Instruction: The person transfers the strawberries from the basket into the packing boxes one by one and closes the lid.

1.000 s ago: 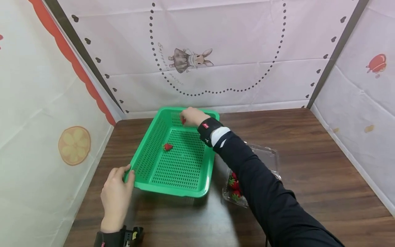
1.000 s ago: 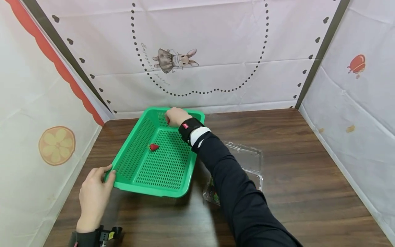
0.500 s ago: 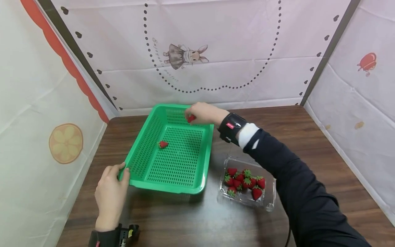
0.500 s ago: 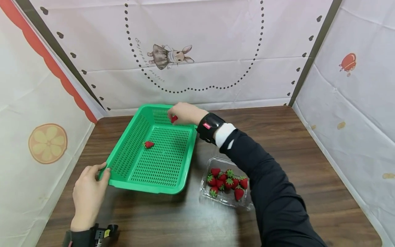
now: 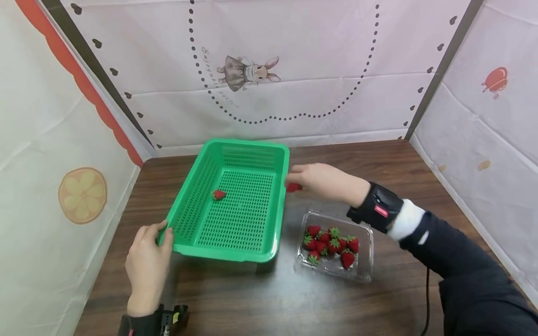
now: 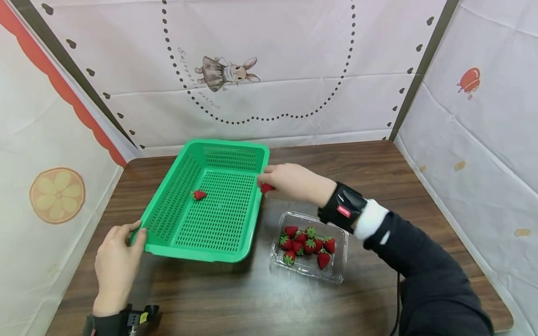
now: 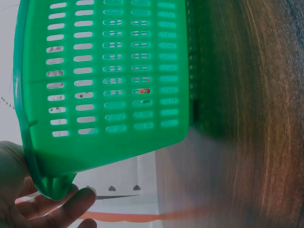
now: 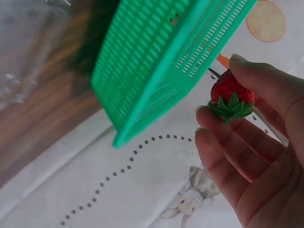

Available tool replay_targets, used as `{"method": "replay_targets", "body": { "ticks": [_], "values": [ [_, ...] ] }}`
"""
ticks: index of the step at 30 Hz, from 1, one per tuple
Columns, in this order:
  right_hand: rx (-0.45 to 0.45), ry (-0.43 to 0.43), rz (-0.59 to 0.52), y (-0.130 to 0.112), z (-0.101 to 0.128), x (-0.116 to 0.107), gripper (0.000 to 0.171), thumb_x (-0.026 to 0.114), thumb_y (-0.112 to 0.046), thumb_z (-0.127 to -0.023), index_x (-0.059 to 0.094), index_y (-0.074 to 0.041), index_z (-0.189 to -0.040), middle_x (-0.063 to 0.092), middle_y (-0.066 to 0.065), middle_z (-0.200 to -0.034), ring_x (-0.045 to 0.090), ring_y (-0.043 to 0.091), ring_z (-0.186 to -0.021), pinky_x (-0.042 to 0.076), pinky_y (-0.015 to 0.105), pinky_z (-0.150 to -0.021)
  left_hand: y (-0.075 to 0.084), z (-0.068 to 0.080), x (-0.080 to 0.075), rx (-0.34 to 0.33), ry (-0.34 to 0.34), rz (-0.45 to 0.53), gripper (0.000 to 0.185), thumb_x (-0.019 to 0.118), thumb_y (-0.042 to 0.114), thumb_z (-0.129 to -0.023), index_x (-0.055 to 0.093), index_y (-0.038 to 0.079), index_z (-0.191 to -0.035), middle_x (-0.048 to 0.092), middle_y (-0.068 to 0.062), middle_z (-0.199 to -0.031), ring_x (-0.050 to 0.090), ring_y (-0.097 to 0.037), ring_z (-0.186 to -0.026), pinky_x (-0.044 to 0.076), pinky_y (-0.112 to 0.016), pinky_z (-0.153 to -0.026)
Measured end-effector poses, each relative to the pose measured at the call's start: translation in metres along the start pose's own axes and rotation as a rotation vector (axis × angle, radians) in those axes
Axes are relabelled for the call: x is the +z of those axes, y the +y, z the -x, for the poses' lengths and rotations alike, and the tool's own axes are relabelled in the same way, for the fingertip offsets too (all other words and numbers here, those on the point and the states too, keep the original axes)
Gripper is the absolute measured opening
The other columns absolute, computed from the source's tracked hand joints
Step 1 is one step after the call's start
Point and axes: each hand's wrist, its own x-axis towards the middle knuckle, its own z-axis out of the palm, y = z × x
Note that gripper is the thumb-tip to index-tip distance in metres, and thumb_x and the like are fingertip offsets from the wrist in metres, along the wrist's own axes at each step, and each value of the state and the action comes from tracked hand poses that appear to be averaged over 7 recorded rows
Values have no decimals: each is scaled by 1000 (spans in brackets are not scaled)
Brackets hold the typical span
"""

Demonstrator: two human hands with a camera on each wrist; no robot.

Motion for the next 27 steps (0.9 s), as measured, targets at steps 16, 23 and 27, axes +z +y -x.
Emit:
{"method": "replay_targets", "body": {
  "ticks": [16,23,27],
  "values": [
    [93,-167,-191,-29,93,59,23,78,-18,-89,69,-10,-109,64,-1,-97,62,8,-80,56,25,-71,-3,-2,-2,22,1,-26,20,69,3,-91,72,-9,-107,65,-23,-90,52,-25,-53,33,-26,-39],
    [98,-224,-229,-37,105,79,19,78,-18,-89,71,-14,-106,62,-2,-100,58,5,-81,54,24,-73,1,-3,3,13,0,-32,20,69,3,-92,72,-9,-108,65,-22,-90,51,-26,-55,32,-27,-40],
    [103,-240,-248,-38,108,86,17,78,-16,-89,72,-16,-104,61,-2,-101,58,6,-84,54,25,-75,3,-2,6,2,-10,-36,21,69,4,-92,72,-8,-108,65,-23,-91,52,-26,-55,33,-27,-41]
  ]
}}
